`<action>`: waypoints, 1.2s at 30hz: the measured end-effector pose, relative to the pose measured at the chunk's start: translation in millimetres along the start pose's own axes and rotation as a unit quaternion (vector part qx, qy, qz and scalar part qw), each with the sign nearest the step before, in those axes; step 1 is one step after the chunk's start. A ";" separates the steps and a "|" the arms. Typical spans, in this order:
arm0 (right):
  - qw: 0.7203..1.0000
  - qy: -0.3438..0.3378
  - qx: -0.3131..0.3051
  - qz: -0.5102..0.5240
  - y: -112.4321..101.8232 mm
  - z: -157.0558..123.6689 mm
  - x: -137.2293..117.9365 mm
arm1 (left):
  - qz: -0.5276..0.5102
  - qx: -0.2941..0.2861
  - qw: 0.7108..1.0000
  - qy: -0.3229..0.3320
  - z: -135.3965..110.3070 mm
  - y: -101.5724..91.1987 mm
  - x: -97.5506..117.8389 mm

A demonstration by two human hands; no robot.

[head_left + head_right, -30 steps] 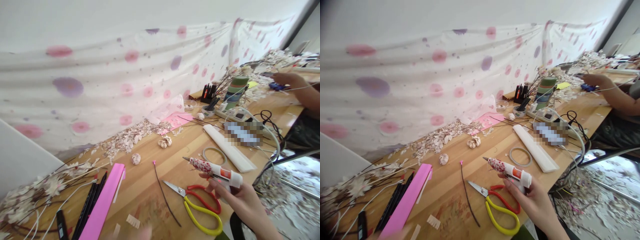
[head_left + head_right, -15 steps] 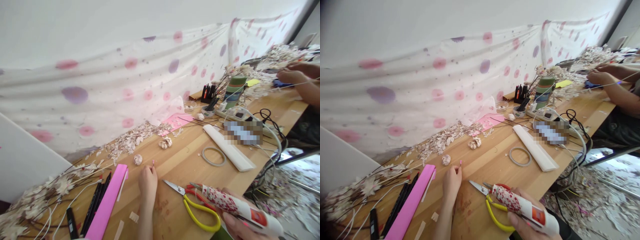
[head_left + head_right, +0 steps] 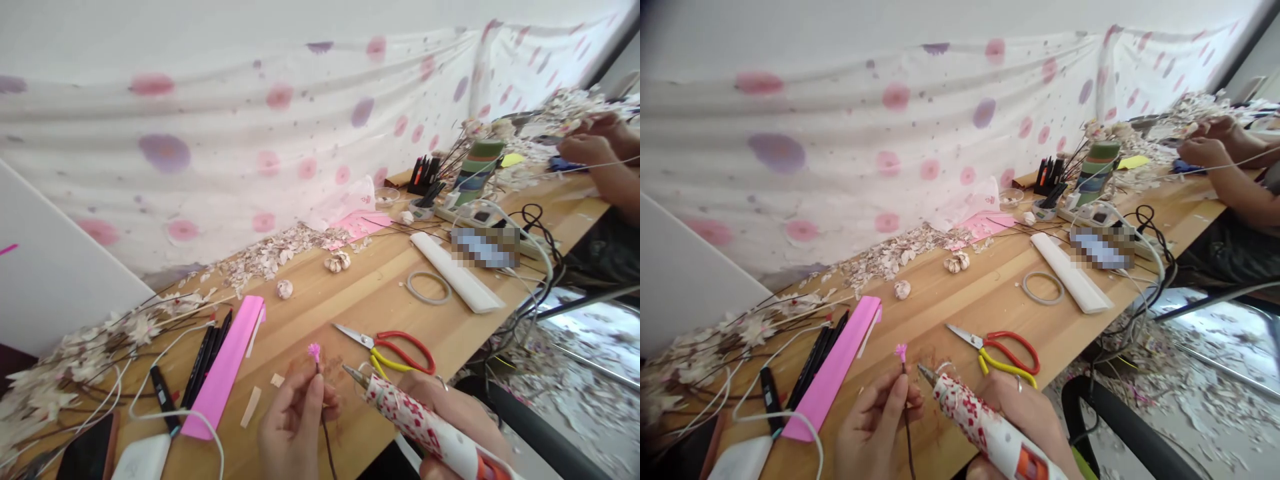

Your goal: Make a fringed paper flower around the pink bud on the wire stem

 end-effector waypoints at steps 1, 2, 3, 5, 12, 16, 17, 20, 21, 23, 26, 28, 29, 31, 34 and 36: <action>1.000 -0.007 0.001 -0.007 3.7 -0.3 -4.3 | -0.008 0.014 1.000 0.004 -4.7 -3.5 2.4; 1.000 -0.012 0.003 -0.013 6.9 -1.2 -7.2 | -0.014 0.022 1.000 0.005 -8.4 -6.4 5.0; 1.000 -0.018 0.005 -0.014 9.7 -2.4 -9.4 | -0.020 0.029 0.999 0.005 -11.3 -8.8 7.7; 1.000 -0.020 -0.002 -0.019 14.9 -4.9 -11.4 | -0.040 0.044 0.998 -0.002 -15.4 -13.4 12.7; 0.993 -0.078 -0.083 0.007 30.8 -5.5 -19.9 | -0.108 0.071 0.992 -0.008 -22.6 -23.7 19.6; 0.995 -0.080 -0.059 -0.017 31.2 -9.1 -18.8 | -0.119 0.062 0.991 -0.002 -26.2 -25.4 18.6; 0.995 -0.079 -0.052 -0.028 30.9 -10.9 -18.0 | -0.120 0.058 0.991 0.001 -27.1 -25.4 18.5; 0.994 -0.078 -0.053 -0.062 30.9 -16.1 -16.9 | -0.121 0.050 0.991 -0.002 -29.4 -25.0 17.3; 0.993 -0.078 -0.053 -0.070 31.0 -17.2 -17.0 | -0.120 0.049 0.992 -0.004 -29.9 -24.8 16.8; 0.992 -0.077 -0.052 -0.083 31.1 -18.2 -17.6 | -0.118 0.047 0.992 -0.008 -30.8 -24.5 16.2; 0.992 -0.072 -0.045 -0.089 32.0 -17.4 -17.1 | -0.120 0.048 0.992 -0.014 -31.8 -24.5 16.2; 0.994 -0.069 -0.039 -0.081 33.0 -16.6 -15.4 | -0.120 0.047 0.992 -0.015 -32.3 -24.6 17.1; 0.994 -0.067 -0.033 -0.077 33.3 -16.3 -14.3 | -0.119 0.045 0.992 -0.015 -32.5 -24.6 17.7; 0.995 -0.067 -0.024 -0.071 33.3 -16.1 -13.0 | -0.117 0.042 0.992 -0.015 -32.9 -24.8 18.7; 0.994 -0.075 -0.018 -0.073 32.2 -16.9 -14.4 | -0.115 0.043 0.992 -0.016 -33.1 -25.4 19.1; 0.994 -0.075 -0.018 -0.079 30.9 -17.4 -16.0 | -0.116 0.041 0.992 -0.018 -33.0 -25.4 18.4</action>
Point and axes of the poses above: each hand's wrist, its own z-axis towards the middle knuckle, its own y-axis out of the palm, x = y × z, the point moved 4 cm from there along z, towards the middle knuckle, and after that the axes turned 8 degrees about x, right-handed, at the moved point
